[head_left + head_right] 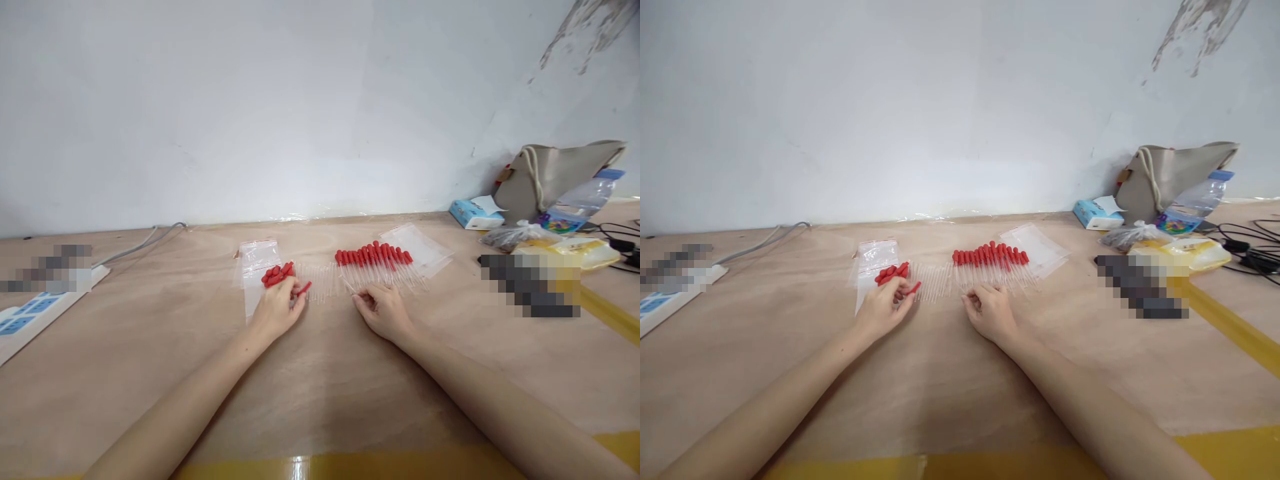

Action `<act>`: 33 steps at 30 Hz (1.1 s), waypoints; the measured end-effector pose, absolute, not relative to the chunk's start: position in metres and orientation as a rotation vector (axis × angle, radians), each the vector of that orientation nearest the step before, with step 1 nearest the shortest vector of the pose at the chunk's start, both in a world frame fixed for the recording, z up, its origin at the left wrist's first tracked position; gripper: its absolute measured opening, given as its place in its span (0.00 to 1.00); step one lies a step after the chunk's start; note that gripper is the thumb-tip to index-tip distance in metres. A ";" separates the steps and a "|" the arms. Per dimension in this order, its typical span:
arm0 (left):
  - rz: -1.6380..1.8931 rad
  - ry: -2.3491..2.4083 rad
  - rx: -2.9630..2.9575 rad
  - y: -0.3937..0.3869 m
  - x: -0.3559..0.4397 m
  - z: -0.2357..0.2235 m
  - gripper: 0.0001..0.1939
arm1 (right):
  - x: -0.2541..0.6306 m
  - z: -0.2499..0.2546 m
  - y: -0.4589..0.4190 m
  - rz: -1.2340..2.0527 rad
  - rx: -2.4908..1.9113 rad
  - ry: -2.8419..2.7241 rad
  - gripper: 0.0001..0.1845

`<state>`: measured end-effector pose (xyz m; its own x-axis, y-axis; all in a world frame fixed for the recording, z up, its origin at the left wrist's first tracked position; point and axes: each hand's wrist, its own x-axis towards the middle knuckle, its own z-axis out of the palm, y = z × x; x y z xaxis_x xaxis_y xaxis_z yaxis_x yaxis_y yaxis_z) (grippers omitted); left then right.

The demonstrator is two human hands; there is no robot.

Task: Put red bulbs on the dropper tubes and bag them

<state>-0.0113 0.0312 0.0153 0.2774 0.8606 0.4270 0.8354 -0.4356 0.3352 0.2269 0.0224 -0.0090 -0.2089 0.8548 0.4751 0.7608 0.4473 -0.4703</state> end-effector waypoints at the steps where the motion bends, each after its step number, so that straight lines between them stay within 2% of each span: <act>1: 0.833 1.511 2.540 0.026 -0.012 0.014 0.11 | 0.227 -0.009 0.023 0.192 -1.314 -2.004 0.09; 5: 0.640 1.224 2.684 0.014 -0.009 0.005 0.15 | 0.227 -0.011 0.023 0.186 -1.220 -2.018 0.12; 10: 0.845 1.338 2.601 0.010 -0.002 -0.004 0.11 | 0.223 -0.009 0.015 0.116 -1.117 -2.150 0.12; 19: 0.979 1.325 2.552 0.005 -0.003 0.001 0.07 | 0.217 -0.012 0.011 -0.036 -0.959 -2.215 0.08; 33: 1.046 1.125 2.410 0.002 -0.004 0.000 0.07 | 0.215 -0.014 0.014 0.030 -0.871 -2.246 0.11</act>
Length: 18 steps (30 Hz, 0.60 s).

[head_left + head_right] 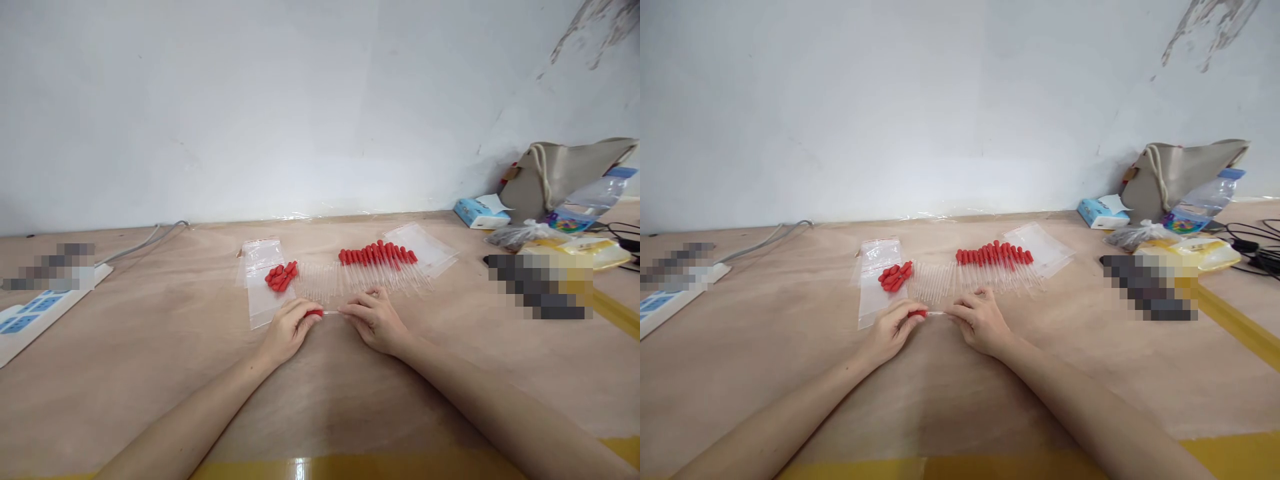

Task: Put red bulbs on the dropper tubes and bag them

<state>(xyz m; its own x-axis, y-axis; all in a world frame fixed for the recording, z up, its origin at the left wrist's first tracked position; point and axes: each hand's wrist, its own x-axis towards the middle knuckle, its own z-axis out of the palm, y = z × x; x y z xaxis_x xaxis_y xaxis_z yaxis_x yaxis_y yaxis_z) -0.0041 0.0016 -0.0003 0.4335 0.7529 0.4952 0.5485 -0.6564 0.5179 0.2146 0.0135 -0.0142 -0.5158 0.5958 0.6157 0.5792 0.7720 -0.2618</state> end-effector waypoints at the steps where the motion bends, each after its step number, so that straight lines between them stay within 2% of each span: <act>1: 1.034 1.101 2.420 0.001 -0.004 0.000 0.07 | 0.215 -0.014 0.014 0.033 -0.865 -2.257 0.11; 6: 1.014 1.024 2.521 0.000 -0.003 0.000 0.07 | 0.216 -0.012 0.016 0.001 -0.868 -2.292 0.13; 13: 1.025 0.990 2.647 0.002 -0.004 -0.005 0.05 | 0.211 -0.007 0.010 -0.273 -0.875 -2.299 0.15; 18: 0.992 0.977 2.680 0.002 -0.003 -0.007 0.05 | 0.206 -0.010 0.008 -0.157 -0.865 -2.309 0.11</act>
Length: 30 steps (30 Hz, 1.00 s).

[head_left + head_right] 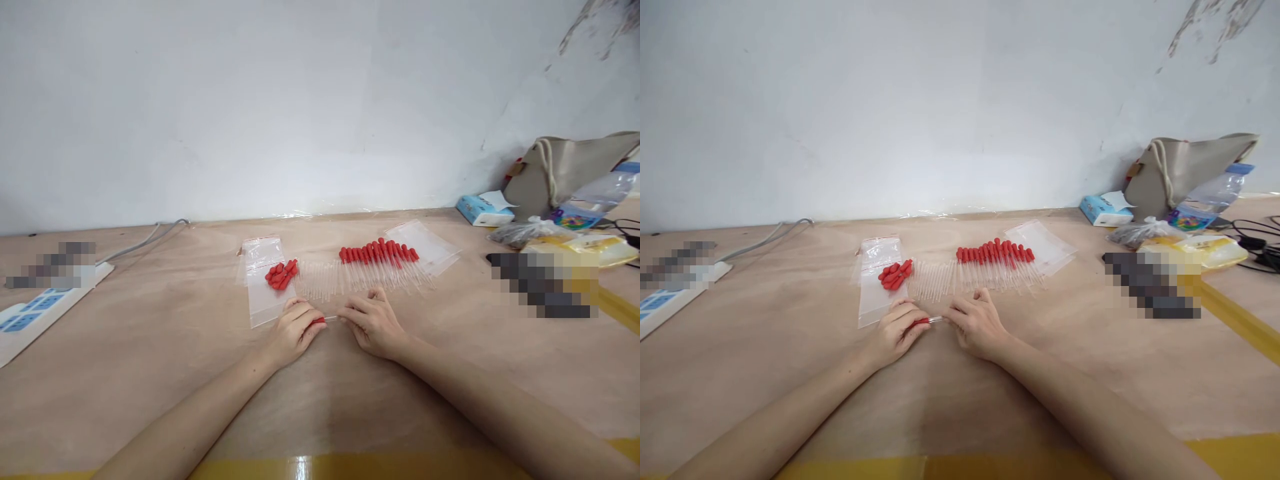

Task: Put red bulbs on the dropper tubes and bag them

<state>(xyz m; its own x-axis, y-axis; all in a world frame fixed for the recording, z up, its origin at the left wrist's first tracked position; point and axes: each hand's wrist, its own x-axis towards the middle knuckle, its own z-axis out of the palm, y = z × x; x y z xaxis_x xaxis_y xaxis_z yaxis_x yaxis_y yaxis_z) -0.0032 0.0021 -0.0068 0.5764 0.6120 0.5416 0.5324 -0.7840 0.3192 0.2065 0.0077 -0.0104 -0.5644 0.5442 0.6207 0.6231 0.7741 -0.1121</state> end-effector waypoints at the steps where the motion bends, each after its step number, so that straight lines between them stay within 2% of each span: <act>1: 0.986 0.976 2.683 0.002 -0.003 -0.007 0.05 | 0.205 -0.011 0.007 -0.133 -0.870 -2.312 0.11; 8: 0.960 0.991 2.685 0.004 -0.002 -0.004 0.06 | 0.197 -0.009 0.008 -0.086 -0.917 -2.353 0.12; 13: 0.941 1.082 2.642 0.010 -0.006 -0.001 0.06 | 0.197 -0.001 0.010 -0.259 -0.929 -2.420 0.11; 17: 1.089 1.261 2.534 0.009 -0.011 -0.001 0.20 | 0.209 0.007 0.014 -0.276 -1.094 -2.379 0.11; 18: 1.113 1.283 2.508 0.009 -0.012 -0.001 0.21 | 0.213 0.009 0.017 -0.231 -1.198 -2.311 0.11; 23: 1.024 1.197 2.512 0.007 -0.013 -0.002 0.11 | 0.229 0.016 0.047 0.045 -1.748 -1.849 0.15; 30: 0.912 1.119 2.524 0.009 -0.013 -0.004 0.08 | 0.224 0.006 0.086 0.021 -1.996 -1.733 0.16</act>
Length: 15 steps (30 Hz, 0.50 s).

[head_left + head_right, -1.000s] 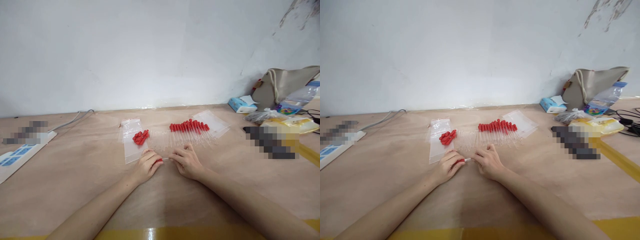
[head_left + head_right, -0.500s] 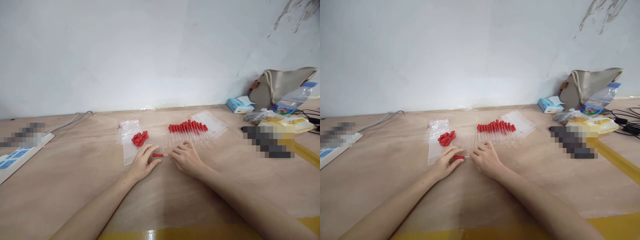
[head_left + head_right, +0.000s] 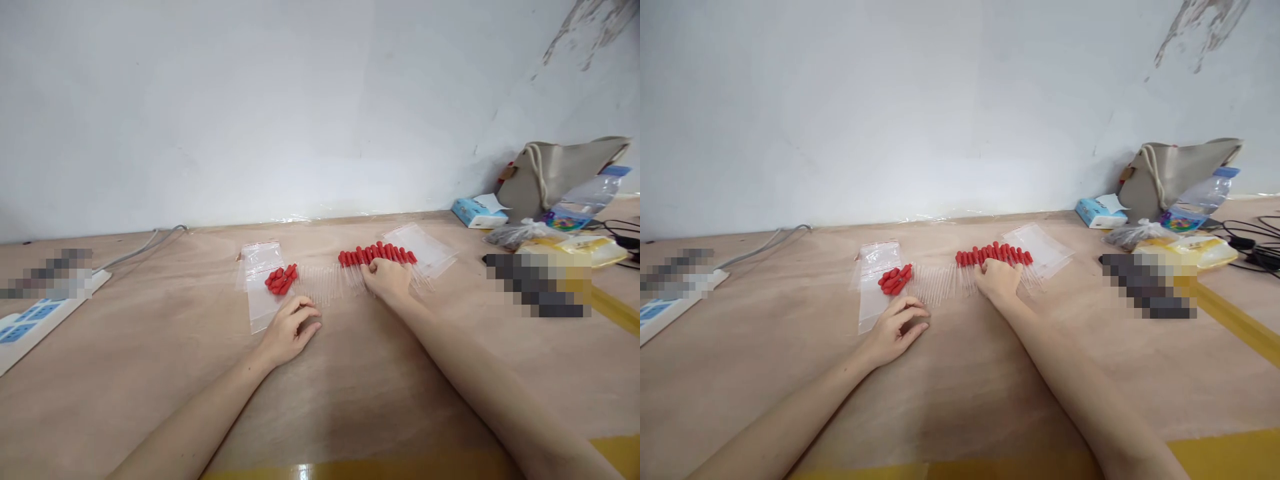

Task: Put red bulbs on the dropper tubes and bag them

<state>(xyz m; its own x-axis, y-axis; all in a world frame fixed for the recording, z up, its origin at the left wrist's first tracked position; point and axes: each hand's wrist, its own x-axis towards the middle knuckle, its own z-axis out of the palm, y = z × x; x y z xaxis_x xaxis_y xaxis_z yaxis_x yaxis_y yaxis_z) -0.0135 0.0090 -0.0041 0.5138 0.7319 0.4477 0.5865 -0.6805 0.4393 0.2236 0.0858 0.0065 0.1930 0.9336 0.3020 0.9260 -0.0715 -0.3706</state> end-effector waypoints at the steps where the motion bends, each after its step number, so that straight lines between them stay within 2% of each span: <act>1: 0.910 1.122 2.524 0.009 -0.014 -0.004 0.07 | 0.223 0.004 0.088 0.017 -2.013 -1.740 0.16; 8: 0.948 1.167 2.544 0.009 -0.011 -0.004 0.06 | 0.220 0.006 0.081 -0.075 -1.990 -1.805 0.16; 15: 1.203 1.778 2.381 0.043 -0.028 0.010 0.03 | 0.185 0.016 0.070 0.017 -1.816 -2.036 0.13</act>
<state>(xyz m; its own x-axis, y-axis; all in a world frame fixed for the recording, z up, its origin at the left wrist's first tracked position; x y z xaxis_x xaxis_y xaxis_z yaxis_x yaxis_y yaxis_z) -0.0276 0.0425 0.0097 0.1041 0.7987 0.5927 0.8472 -0.3834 0.3679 0.1854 0.0705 0.0160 -0.0669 0.9540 0.2922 0.9490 0.1512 -0.2766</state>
